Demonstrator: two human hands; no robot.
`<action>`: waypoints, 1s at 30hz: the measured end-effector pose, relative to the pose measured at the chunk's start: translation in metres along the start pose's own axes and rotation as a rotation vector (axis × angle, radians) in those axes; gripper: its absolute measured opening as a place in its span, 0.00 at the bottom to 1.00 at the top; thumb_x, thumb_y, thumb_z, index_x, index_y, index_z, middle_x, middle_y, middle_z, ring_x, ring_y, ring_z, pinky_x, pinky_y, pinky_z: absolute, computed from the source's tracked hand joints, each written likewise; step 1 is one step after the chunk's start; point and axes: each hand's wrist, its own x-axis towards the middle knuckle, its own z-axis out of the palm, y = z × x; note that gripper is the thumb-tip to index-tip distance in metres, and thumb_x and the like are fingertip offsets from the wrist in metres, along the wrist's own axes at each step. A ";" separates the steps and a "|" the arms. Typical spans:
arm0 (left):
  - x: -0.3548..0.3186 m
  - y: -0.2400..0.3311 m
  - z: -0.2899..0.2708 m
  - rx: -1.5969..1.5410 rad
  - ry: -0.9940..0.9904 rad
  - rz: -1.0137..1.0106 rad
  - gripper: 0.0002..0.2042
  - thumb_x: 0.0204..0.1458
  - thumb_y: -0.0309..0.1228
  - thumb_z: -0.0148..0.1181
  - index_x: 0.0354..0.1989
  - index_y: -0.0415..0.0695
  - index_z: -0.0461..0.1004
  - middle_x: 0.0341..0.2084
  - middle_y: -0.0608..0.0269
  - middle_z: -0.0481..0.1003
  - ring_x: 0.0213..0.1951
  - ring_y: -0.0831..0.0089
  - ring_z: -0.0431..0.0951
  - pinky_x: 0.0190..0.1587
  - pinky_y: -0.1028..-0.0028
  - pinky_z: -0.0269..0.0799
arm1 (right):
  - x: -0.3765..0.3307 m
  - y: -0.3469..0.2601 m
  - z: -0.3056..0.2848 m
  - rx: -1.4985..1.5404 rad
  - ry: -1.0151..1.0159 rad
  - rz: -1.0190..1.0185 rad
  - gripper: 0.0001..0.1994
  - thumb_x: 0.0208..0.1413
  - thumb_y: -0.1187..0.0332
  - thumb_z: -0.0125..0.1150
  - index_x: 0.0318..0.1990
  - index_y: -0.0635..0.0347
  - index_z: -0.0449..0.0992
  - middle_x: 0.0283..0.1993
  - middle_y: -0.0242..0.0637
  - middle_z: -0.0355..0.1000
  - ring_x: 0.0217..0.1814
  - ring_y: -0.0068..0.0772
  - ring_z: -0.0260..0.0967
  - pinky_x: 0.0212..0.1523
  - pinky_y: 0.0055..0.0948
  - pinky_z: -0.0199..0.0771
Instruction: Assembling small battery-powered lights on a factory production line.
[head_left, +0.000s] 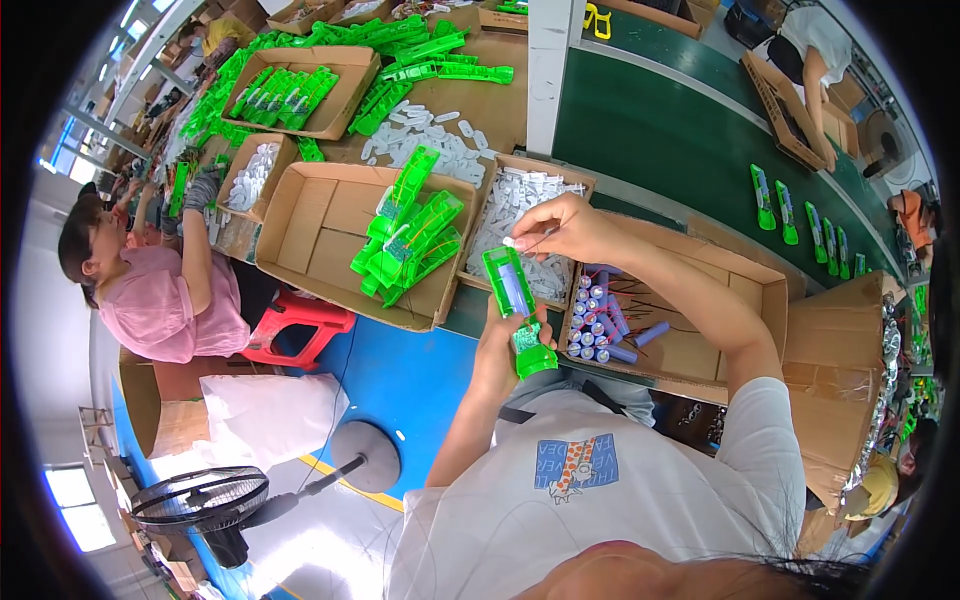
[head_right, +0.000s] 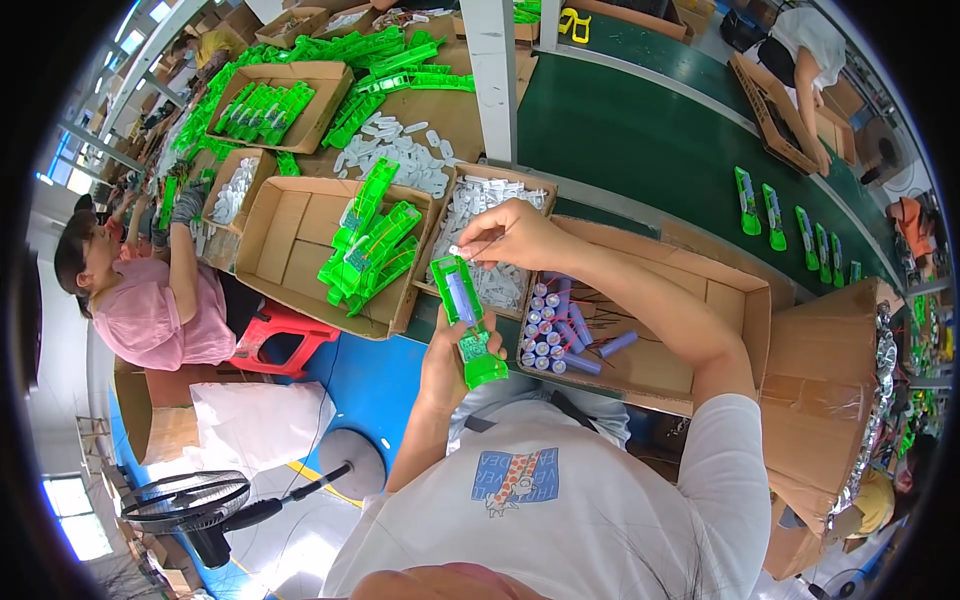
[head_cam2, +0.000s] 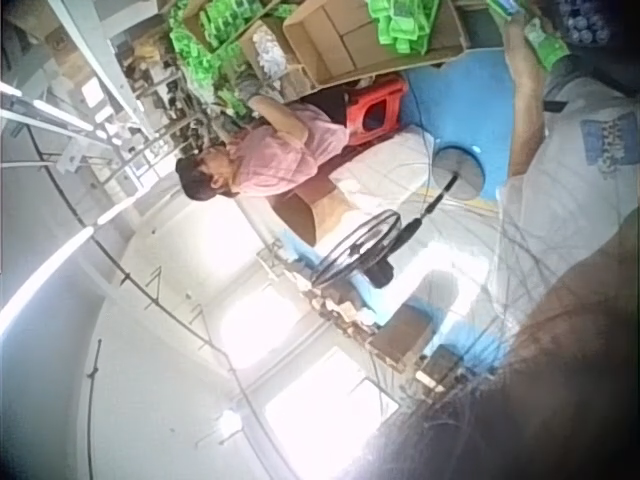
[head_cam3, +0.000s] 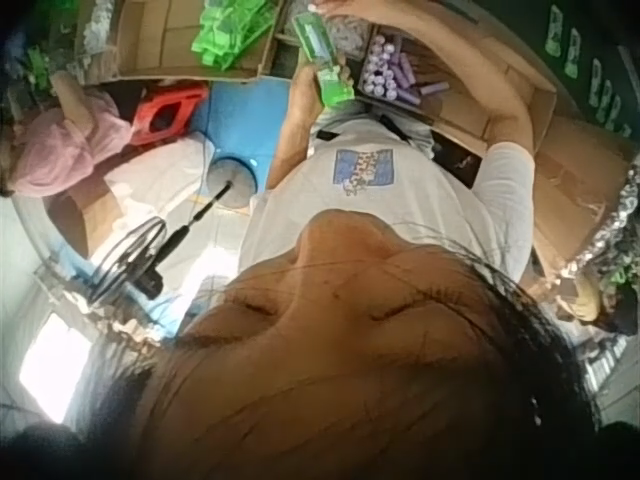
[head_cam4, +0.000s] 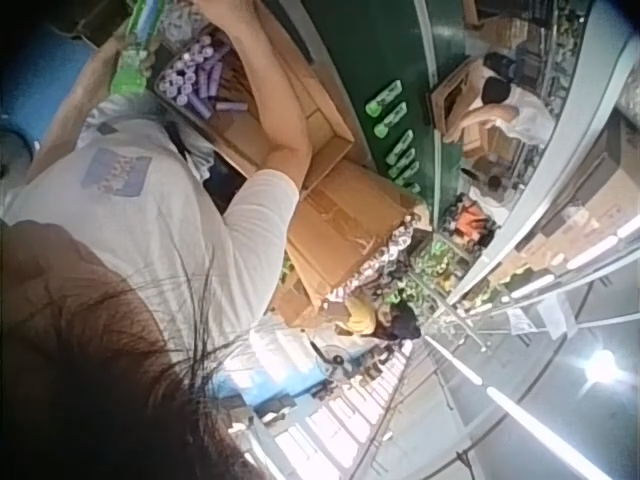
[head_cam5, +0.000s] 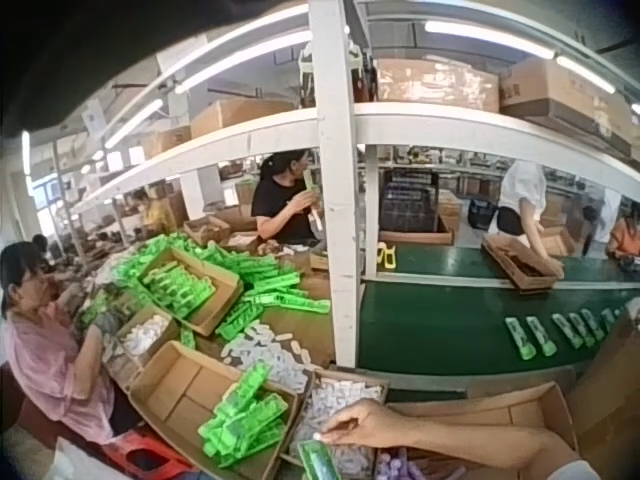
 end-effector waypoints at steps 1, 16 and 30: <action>0.000 0.000 0.000 0.000 0.014 -0.006 0.17 0.59 0.31 0.48 0.56 0.46 0.56 0.38 0.57 0.68 0.32 0.67 0.72 0.36 0.64 0.73 | -0.001 -0.003 0.002 0.002 -0.001 -0.003 0.07 0.56 0.72 0.63 0.40 0.65 0.80 0.32 0.33 0.77 0.31 0.17 0.74 0.31 0.19 0.75; 0.005 -0.011 0.004 0.444 -0.040 0.180 0.16 0.66 0.37 0.43 0.56 0.44 0.54 0.32 0.57 0.70 0.26 0.71 0.73 0.29 0.71 0.74 | -0.027 -0.016 0.022 -0.575 0.249 -0.226 0.18 0.51 0.63 0.69 0.20 0.62 0.67 0.14 0.32 0.59 0.16 0.21 0.53 0.18 0.28 0.53; 0.091 0.144 -0.007 1.429 0.452 0.729 0.21 0.55 0.30 0.58 0.57 0.37 0.66 0.40 0.49 0.77 0.39 0.57 0.78 0.44 0.63 0.73 | -0.074 0.014 -0.252 -0.837 0.996 -0.084 0.07 0.62 0.72 0.46 0.41 0.59 0.72 0.29 0.46 0.72 0.30 0.41 0.73 0.35 0.32 0.74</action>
